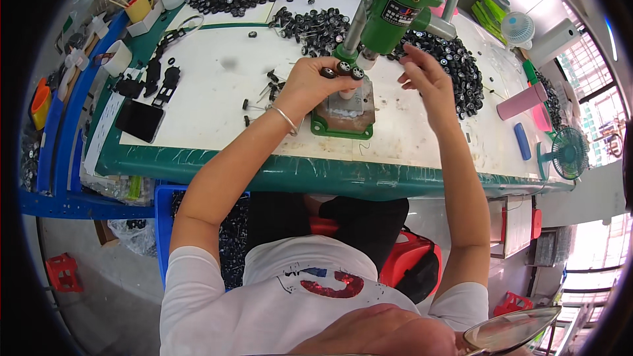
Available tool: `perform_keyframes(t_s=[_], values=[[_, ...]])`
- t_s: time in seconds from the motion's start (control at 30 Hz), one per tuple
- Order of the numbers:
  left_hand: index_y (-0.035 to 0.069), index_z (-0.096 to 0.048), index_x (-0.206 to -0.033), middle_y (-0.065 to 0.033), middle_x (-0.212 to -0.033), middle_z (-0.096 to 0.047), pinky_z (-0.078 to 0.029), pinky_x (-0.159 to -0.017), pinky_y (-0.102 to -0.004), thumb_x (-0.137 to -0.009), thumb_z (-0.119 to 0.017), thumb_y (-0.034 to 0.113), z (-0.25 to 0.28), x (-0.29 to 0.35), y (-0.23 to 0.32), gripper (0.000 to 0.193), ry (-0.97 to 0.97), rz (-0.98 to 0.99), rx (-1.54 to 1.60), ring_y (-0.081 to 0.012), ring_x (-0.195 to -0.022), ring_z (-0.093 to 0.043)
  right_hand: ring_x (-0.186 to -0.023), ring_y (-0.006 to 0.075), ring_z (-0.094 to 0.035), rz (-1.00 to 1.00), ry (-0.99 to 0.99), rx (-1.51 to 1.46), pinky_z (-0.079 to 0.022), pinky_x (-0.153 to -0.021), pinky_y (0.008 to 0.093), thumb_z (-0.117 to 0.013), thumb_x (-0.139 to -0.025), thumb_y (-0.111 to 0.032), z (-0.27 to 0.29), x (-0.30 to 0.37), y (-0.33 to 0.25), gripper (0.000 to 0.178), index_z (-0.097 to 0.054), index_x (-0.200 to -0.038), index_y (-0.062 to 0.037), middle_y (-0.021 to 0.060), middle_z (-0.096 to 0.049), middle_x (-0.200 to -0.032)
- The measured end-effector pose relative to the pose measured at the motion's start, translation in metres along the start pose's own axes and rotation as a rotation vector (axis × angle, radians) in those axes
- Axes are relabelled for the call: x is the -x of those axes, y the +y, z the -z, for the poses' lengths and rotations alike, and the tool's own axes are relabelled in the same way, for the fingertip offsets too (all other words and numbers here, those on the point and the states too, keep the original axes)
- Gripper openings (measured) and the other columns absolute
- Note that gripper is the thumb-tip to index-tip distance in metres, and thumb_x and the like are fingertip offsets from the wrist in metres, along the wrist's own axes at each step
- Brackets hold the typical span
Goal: The person assembles small metal parts using a green manual press machine. They pick up a black circular component and a silver pin, place them into the press, and operate the lever to join them. The finished parts are placed in a pile on the right side of the table.
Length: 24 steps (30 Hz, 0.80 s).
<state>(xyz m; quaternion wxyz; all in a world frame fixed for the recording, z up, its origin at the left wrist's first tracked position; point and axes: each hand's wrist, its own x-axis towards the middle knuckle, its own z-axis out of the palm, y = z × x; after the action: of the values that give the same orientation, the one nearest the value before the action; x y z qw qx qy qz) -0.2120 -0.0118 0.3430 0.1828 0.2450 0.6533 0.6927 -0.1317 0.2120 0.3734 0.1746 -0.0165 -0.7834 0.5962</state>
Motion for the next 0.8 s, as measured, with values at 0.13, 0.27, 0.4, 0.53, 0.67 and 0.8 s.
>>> perform_keyframes(t_s=[0.13,0.27,0.4,0.53,0.67,0.8], values=[[0.002,-0.072,-0.089,-0.0020,-0.077,-0.068,-0.045,-0.064,-0.0211,-0.070,-0.080,0.012,-0.007,-0.008,0.000,0.023,0.024,-0.017,-0.022,-0.0058,-0.067,-0.057,-0.080,0.0118,-0.061,0.024,0.099,-0.040,-0.049,-0.070,0.0246,-0.057,-0.092,-0.016,0.025,-0.016,-0.022,0.037,-0.054,-0.125,-0.0002,0.0060,-0.063,-0.102],[0.003,-0.073,-0.089,-0.0016,-0.079,-0.068,-0.047,-0.065,-0.0212,-0.069,-0.080,0.011,-0.008,-0.015,-0.006,0.022,0.070,-0.002,0.018,-0.0058,-0.070,-0.059,-0.080,0.0128,-0.061,0.090,0.160,-0.122,-0.050,-0.070,0.0259,-0.054,-0.094,-0.022,0.040,-0.043,-0.042,0.036,-0.056,-0.122,-0.0004,0.0057,-0.064,-0.100],[0.003,-0.073,-0.088,-0.0008,-0.080,-0.069,-0.048,-0.066,-0.0213,-0.069,-0.080,0.008,-0.012,-0.019,-0.005,0.022,0.074,-0.047,0.008,-0.0055,-0.070,-0.059,-0.106,0.0162,-0.058,0.151,0.071,-0.202,-0.049,-0.085,0.0304,-0.047,-0.098,-0.026,0.045,-0.087,-0.076,0.037,-0.055,-0.124,-0.0010,0.0064,-0.062,-0.115],[0.004,-0.073,-0.087,0.0002,-0.082,-0.069,-0.048,-0.068,-0.0210,-0.069,-0.081,0.007,-0.006,-0.016,-0.010,0.020,0.077,-0.031,0.028,-0.0054,-0.071,-0.060,-0.058,0.0142,-0.056,0.232,0.156,-0.474,-0.051,-0.057,0.0264,-0.052,-0.095,-0.036,0.007,-0.125,-0.138,0.028,-0.057,-0.097,-0.0082,0.0030,-0.057,-0.069],[0.005,-0.073,-0.086,0.0008,-0.081,-0.070,-0.048,-0.068,-0.0208,-0.069,-0.081,0.007,-0.008,-0.020,-0.008,0.019,0.041,-0.097,0.003,-0.0052,-0.072,-0.060,-0.037,0.0030,-0.036,0.122,-0.140,-0.767,-0.025,-0.031,0.0162,-0.057,-0.094,-0.025,0.049,-0.179,-0.144,0.016,-0.052,-0.085,-0.0133,-0.0081,-0.040,-0.051],[0.005,-0.073,-0.086,0.0011,-0.080,-0.069,-0.049,-0.067,-0.0210,-0.069,-0.080,0.007,-0.009,-0.021,-0.011,0.018,0.048,-0.115,-0.007,-0.0049,-0.070,-0.059,-0.037,0.0020,-0.029,0.128,-0.156,-0.746,-0.021,-0.032,0.0169,-0.060,-0.091,-0.026,0.076,-0.202,-0.125,0.018,-0.051,-0.081,-0.0143,-0.0092,-0.036,-0.051]])
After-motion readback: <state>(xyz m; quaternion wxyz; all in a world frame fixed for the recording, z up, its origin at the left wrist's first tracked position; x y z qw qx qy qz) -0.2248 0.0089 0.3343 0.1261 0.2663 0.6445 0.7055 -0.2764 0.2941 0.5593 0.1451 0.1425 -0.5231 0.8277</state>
